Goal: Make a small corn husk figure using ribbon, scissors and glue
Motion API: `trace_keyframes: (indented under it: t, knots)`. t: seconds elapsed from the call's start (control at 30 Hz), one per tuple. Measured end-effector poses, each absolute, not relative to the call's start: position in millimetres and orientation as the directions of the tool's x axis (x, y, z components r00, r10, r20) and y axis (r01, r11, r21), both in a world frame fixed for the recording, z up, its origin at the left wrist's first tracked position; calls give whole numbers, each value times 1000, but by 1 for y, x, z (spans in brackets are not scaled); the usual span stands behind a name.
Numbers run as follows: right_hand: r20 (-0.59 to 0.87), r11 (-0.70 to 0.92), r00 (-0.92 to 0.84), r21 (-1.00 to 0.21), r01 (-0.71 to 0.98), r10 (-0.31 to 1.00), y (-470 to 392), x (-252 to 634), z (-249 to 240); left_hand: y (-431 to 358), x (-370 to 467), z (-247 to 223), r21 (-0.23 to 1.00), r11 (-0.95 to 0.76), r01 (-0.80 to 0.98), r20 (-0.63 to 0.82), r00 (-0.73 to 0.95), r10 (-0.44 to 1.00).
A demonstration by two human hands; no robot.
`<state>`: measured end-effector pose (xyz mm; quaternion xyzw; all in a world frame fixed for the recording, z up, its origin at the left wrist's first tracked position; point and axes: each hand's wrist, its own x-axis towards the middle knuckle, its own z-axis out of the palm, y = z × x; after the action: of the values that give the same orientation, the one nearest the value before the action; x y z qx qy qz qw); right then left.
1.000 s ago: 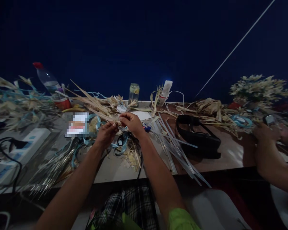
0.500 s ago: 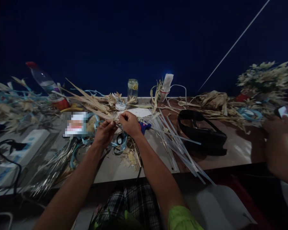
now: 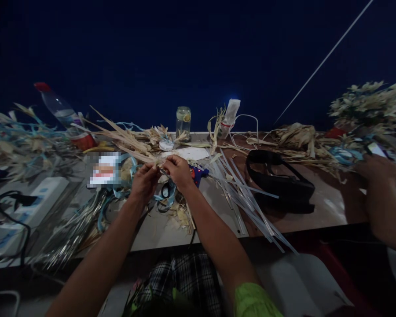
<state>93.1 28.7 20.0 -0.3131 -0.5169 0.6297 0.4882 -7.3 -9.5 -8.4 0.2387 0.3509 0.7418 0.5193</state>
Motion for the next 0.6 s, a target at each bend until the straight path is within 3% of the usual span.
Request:
trace_keyframes:
  t: [0.23,0.43,0.6]
  knots:
    - [49,-110,-361,-907,-406,931,30,96,23,-10,-8,-9,776,-209,-595,1,-330,944]
    - [-38,-148,-266,-901,-407,963,36,98,17,-9,-8,-9,770,-206,-604,-42,-370,928]
    - [-34,-185,-403,-922,-341,915,31,95,12,-9,-9,-10,766,-206,-609,-27,-350,936]
